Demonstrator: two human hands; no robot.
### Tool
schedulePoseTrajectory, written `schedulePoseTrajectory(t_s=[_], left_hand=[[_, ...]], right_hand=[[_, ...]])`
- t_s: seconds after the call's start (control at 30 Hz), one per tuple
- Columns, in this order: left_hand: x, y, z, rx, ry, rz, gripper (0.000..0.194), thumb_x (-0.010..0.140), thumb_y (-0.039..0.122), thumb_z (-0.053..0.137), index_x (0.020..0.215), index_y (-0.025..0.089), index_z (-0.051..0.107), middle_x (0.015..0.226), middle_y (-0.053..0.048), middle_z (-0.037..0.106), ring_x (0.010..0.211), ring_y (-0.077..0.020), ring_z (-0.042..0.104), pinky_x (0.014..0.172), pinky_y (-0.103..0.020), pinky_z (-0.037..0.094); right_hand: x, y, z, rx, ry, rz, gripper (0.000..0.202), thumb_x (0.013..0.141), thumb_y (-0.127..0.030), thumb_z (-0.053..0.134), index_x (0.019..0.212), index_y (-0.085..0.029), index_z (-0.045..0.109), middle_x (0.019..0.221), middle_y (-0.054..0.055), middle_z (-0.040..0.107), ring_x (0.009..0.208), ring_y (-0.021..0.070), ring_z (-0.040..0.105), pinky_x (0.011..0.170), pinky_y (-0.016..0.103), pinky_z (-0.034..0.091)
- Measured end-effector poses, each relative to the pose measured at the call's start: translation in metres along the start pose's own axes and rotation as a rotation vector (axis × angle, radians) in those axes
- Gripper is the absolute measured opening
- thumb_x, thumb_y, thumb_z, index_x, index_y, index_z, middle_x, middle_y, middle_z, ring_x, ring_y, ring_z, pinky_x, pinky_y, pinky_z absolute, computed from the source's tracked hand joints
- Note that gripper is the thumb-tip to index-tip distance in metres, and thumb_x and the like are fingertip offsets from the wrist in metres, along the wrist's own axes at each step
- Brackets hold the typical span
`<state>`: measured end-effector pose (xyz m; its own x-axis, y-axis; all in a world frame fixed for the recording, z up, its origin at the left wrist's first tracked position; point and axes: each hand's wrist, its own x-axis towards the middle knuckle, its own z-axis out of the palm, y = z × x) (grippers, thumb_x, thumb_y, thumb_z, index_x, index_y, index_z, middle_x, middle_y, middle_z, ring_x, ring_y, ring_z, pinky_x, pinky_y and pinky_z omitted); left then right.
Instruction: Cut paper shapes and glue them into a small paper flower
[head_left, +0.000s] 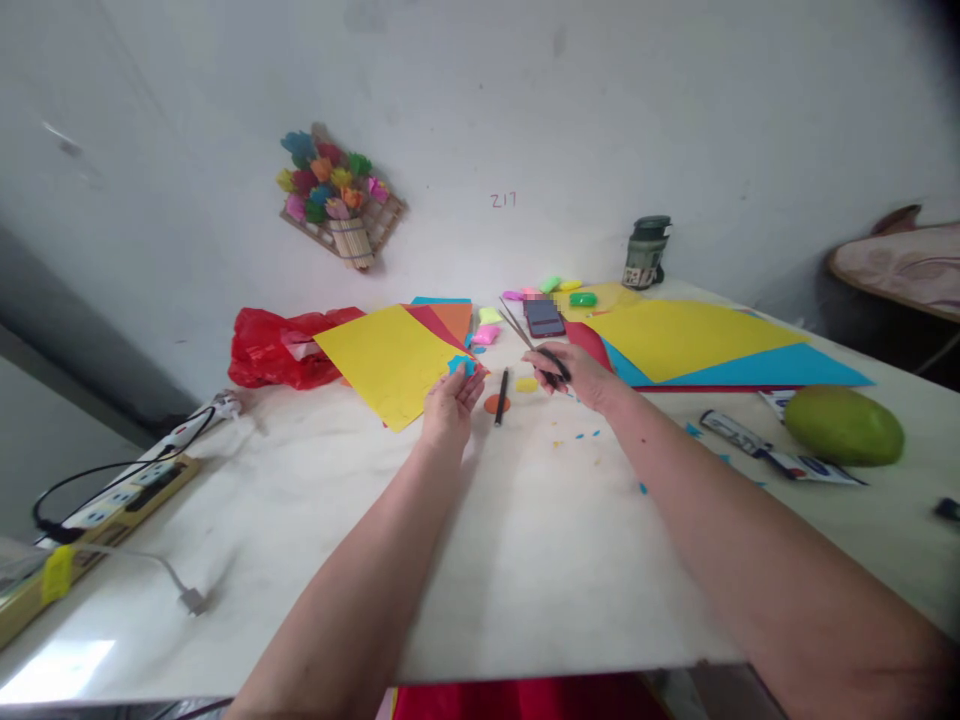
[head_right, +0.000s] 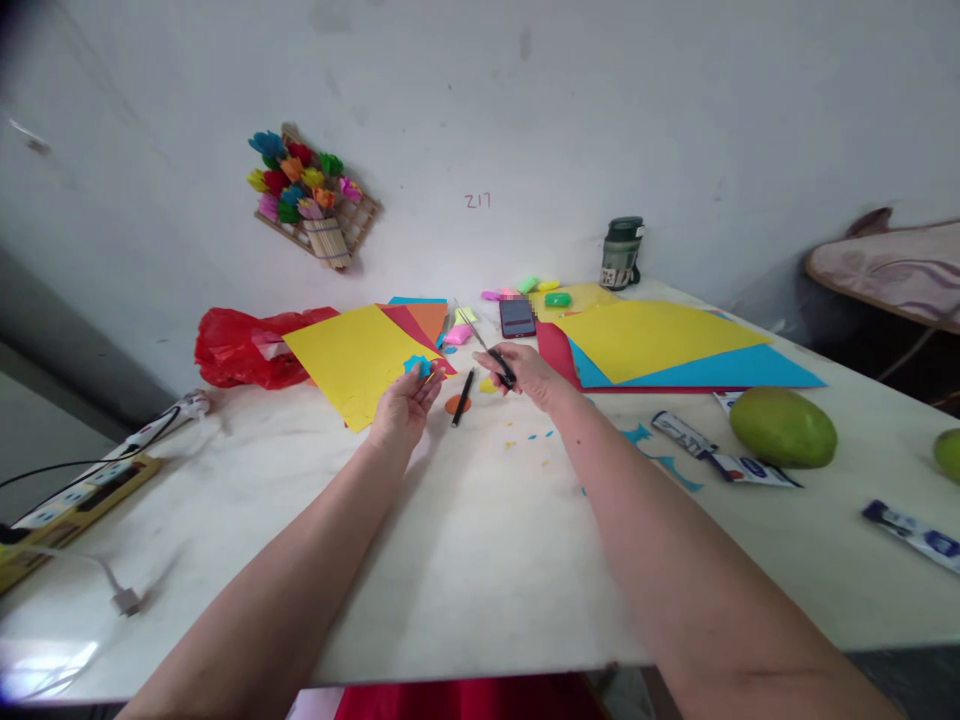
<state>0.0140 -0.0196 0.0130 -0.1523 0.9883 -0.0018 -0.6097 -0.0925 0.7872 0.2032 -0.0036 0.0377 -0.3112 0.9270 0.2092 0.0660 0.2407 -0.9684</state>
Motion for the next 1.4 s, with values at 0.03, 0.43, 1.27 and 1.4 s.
schedulePoseTrajectory(t_s=[0.03,0.43,1.27,1.4], left_hand=[[0.0,0.0,0.0,0.006,-0.002,0.001,0.013,0.07,0.021,0.061,0.081,0.015,0.059,0.088,-0.007,0.066,0.091,-0.0187,0.062,0.087,-0.031,0.044],[-0.006,0.004,0.006,0.077,-0.027,0.017,0.014,0.066,0.022,0.067,0.075,0.014,0.059,0.077,-0.006,0.066,0.076,-0.0167,0.064,0.078,-0.029,0.047],[-0.006,0.0,0.004,-0.046,-0.087,-0.018,0.006,0.066,0.013,0.064,0.069,0.012,0.058,0.068,-0.004,0.066,0.067,-0.0133,0.063,0.073,-0.026,0.047],[-0.006,0.0,0.004,-0.055,-0.075,-0.012,0.007,0.065,0.013,0.064,0.067,0.012,0.058,0.069,-0.004,0.066,0.068,-0.0133,0.063,0.073,-0.026,0.047]], right_hand=[[0.0,0.0,-0.002,-0.002,0.009,-0.004,0.03,0.069,-0.044,0.059,0.073,-0.014,0.053,0.054,0.0,0.052,0.04,0.0061,0.044,0.034,0.02,0.022],[-0.001,-0.002,-0.012,0.004,0.06,-0.008,0.032,0.069,-0.045,0.059,0.075,-0.015,0.054,0.055,0.0,0.052,0.04,0.0067,0.045,0.033,0.02,0.022],[-0.007,0.0,0.029,-0.102,-0.308,0.128,0.035,0.071,-0.05,0.054,0.071,-0.015,0.05,0.057,-0.001,0.056,0.039,0.0062,0.049,0.031,0.016,0.029],[-0.004,0.007,0.03,-0.099,-0.301,0.105,0.036,0.071,-0.051,0.054,0.069,-0.016,0.051,0.055,-0.002,0.055,0.039,0.0057,0.048,0.031,0.016,0.029]])
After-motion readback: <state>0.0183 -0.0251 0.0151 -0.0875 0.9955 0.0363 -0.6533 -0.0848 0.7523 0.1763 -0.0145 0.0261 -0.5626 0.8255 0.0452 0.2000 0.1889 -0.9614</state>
